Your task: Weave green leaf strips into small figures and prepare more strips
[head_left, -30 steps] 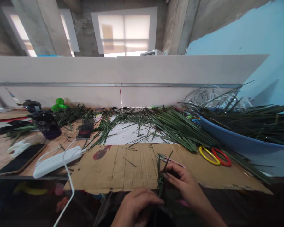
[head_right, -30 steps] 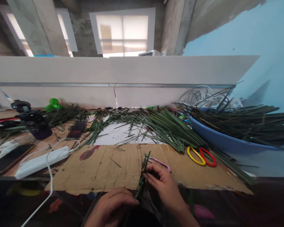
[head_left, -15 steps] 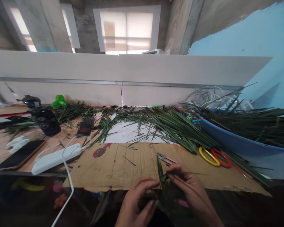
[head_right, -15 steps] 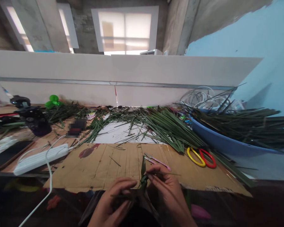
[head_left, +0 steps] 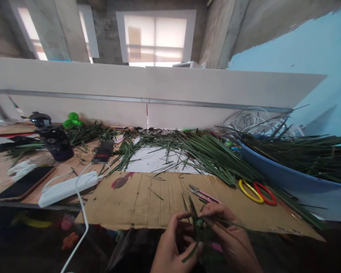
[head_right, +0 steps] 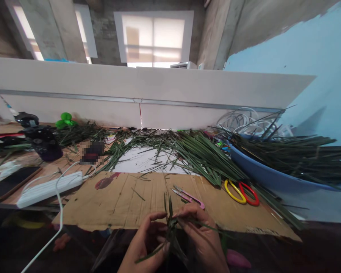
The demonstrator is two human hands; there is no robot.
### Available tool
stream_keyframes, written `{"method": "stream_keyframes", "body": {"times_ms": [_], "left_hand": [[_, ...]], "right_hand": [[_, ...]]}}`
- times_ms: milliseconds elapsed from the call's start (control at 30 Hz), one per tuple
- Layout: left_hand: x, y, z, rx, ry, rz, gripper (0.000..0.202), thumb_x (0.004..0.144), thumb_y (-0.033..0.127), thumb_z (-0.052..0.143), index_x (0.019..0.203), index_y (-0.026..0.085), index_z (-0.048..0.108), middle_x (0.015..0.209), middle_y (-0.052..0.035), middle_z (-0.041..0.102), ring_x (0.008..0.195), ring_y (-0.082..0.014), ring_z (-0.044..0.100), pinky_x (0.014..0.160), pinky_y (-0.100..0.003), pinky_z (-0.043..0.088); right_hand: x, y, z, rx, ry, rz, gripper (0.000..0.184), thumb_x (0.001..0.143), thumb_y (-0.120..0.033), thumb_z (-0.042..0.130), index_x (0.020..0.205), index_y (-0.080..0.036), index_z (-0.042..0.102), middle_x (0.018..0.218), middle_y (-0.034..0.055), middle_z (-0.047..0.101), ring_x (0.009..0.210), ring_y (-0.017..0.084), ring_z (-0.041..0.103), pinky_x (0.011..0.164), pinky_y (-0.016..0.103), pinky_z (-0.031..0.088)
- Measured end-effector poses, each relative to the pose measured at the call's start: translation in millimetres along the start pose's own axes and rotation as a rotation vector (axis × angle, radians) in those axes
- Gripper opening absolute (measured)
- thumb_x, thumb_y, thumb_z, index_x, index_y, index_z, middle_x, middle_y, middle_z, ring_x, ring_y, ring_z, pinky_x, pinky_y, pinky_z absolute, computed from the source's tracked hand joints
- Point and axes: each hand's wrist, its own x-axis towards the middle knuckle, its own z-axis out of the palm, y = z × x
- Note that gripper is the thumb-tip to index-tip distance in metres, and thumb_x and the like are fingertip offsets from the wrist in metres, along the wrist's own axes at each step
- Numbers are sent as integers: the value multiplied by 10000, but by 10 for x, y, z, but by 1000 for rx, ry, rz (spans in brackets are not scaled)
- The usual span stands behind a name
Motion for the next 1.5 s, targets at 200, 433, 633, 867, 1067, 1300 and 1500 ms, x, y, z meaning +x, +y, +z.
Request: {"method": "stream_keyframes", "body": {"times_ms": [200, 433, 633, 867, 1067, 1300, 1500], "left_hand": [[57, -154, 47, -148, 16, -29, 588, 737, 548, 796, 1154, 196, 579, 964, -93, 678, 785, -159, 629, 712, -257, 476], [22, 23, 62, -257, 25, -13, 447, 755, 412, 828, 1097, 221, 613, 970, -73, 706, 911, -201, 659, 821, -299, 484], [3, 44, 10, -222, 33, -13, 405, 770, 342, 828, 1104, 217, 637, 960, -66, 700, 912, -185, 651, 821, -285, 475], [12, 99, -8, -280, 107, -101, 459, 720, 420, 855, 1088, 215, 672, 993, -87, 738, 896, -207, 686, 812, -295, 497], [6, 81, -100, 34, 198, 57, 287, 815, 454, 748, 926, 190, 770, 958, -93, 754, 947, -243, 677, 881, -309, 494], [16, 261, -115, 234, 261, 168, 254, 827, 443, 723, 810, 198, 786, 929, -83, 707, 915, -232, 643, 832, -277, 483], [119, 261, -131, -96, 221, -147, 404, 674, 545, 830, 788, 168, 741, 712, -17, 672, 664, -142, 577, 643, -225, 455]], "right_hand": [[-43, -29, 52, 4, -74, -77, 142, 767, -379, 810, 751, -251, 750, 784, 47, 678, 777, 217, 649, 725, 299, 540], [-53, -70, 106, 54, -21, -1, 180, 721, -371, 846, 745, -226, 741, 802, 46, 689, 825, 218, 655, 756, 290, 551], [-24, -69, 55, -10, -33, -5, 169, 730, -367, 837, 762, -224, 753, 827, 50, 700, 841, 233, 667, 775, 313, 561], [-2, -36, 59, -37, -39, 36, 209, 744, -413, 820, 775, -220, 747, 817, 45, 702, 818, 227, 669, 748, 299, 548], [-22, 11, 38, -172, -27, 61, 225, 773, -431, 781, 818, -217, 729, 828, 41, 703, 816, 233, 661, 718, 295, 527], [25, 17, 30, -339, -64, -76, 170, 806, -397, 733, 786, -228, 735, 820, 36, 698, 821, 232, 657, 770, 320, 505], [74, -78, 66, -438, -12, -126, 185, 774, -432, 729, 751, -253, 773, 825, 58, 738, 880, 280, 665, 871, 401, 485]]}}
